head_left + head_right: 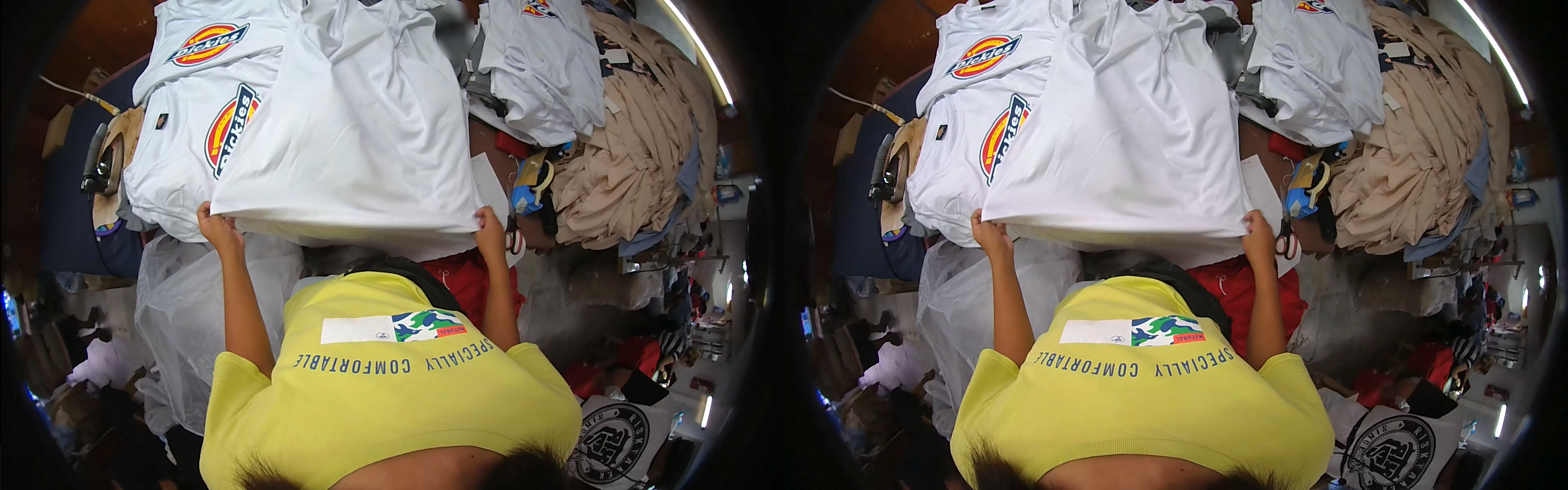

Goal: The person uses scissors to trim loose threads from white t-shirts and then folds each shirt, stacking them on a table.

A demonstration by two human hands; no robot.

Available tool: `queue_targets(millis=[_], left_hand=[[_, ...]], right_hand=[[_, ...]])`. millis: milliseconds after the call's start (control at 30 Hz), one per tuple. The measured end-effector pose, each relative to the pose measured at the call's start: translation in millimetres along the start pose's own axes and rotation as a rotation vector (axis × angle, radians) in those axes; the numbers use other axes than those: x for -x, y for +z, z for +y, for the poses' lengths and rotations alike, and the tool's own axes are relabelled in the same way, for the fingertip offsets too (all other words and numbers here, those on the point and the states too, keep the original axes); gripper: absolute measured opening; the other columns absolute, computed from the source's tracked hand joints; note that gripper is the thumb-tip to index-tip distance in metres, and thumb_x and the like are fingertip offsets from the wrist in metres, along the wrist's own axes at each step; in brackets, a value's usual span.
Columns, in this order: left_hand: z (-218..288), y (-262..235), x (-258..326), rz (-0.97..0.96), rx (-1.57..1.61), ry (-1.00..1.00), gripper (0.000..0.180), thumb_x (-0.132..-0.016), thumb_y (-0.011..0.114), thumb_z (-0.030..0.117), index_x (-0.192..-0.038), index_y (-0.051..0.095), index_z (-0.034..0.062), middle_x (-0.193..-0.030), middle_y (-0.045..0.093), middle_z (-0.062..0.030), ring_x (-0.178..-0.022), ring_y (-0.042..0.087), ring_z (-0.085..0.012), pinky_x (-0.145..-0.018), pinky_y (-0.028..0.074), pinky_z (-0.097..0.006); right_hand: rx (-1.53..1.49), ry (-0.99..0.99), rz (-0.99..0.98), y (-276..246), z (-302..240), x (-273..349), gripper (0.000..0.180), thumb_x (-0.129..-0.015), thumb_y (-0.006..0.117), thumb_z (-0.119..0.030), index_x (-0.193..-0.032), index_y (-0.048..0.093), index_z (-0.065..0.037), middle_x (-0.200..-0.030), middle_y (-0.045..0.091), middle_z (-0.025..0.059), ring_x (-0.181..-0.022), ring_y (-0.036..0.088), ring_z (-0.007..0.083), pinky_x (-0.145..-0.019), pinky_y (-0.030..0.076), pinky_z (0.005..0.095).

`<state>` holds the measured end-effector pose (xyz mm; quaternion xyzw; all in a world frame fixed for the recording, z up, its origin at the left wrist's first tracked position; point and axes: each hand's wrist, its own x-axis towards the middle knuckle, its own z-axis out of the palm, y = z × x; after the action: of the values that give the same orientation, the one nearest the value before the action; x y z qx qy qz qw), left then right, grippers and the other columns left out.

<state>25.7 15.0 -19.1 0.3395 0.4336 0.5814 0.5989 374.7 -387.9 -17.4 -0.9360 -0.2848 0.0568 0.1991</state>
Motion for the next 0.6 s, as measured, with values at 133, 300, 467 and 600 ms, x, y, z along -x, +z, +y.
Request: queue_targets(millis=[133,300,467,600], left_hand=[[21.9,50.9,46.4,-0.163,-0.047,0.187,0.019,-0.072,0.052,-0.011,-0.083,0.049,0.0041,-0.082,0.049,0.0002,-0.073,0.050,-0.0099,-0.068,0.043,-0.021],[79.2,141.6,128.4,-0.897,-0.433,0.823,0.035,-0.055,0.053,-0.013,-0.086,0.052,0.0033,-0.082,0.055,-0.0085,-0.073,0.056,-0.0232,-0.066,0.046,-0.029],[71.9,191.0,128.9,-0.404,-0.099,0.986,0.040,-0.069,0.063,-0.002,-0.105,0.045,0.0025,-0.091,0.051,-0.0097,-0.084,0.053,-0.0231,-0.075,0.043,-0.032],[5.5,199.0,124.6,-0.698,-0.272,0.525,0.022,-0.077,0.057,0.007,-0.096,0.053,-0.0041,-0.087,0.057,-0.0108,-0.080,0.055,-0.0225,-0.073,0.044,-0.031]], right_hand=[[0.156,-0.077,-0.169,-40.4,-104.3,1.7,0.071,-0.061,0.075,-0.017,-0.123,0.042,-0.011,-0.117,0.045,0.0173,-0.107,0.045,0.0372,-0.093,0.039,0.0432],[-0.649,-0.726,-0.393,-81.7,-257.1,-3.0,0.087,-0.062,0.078,-0.015,-0.136,0.032,-0.015,-0.130,0.040,0.0083,-0.107,0.049,0.0227,-0.086,0.044,0.0345],[-0.682,-0.821,-0.106,-109.0,-316.6,-37.6,0.022,-0.071,0.056,-0.010,-0.092,0.058,-0.003,-0.066,0.057,0.0191,-0.063,0.059,0.0333,-0.057,0.045,0.0338],[-1.133,-0.825,-0.312,-157.5,-353.6,-72.2,0.024,-0.075,0.052,0.001,-0.099,0.057,0.000,-0.088,0.061,0.0027,-0.079,0.057,0.0074,-0.071,0.048,0.0223]])
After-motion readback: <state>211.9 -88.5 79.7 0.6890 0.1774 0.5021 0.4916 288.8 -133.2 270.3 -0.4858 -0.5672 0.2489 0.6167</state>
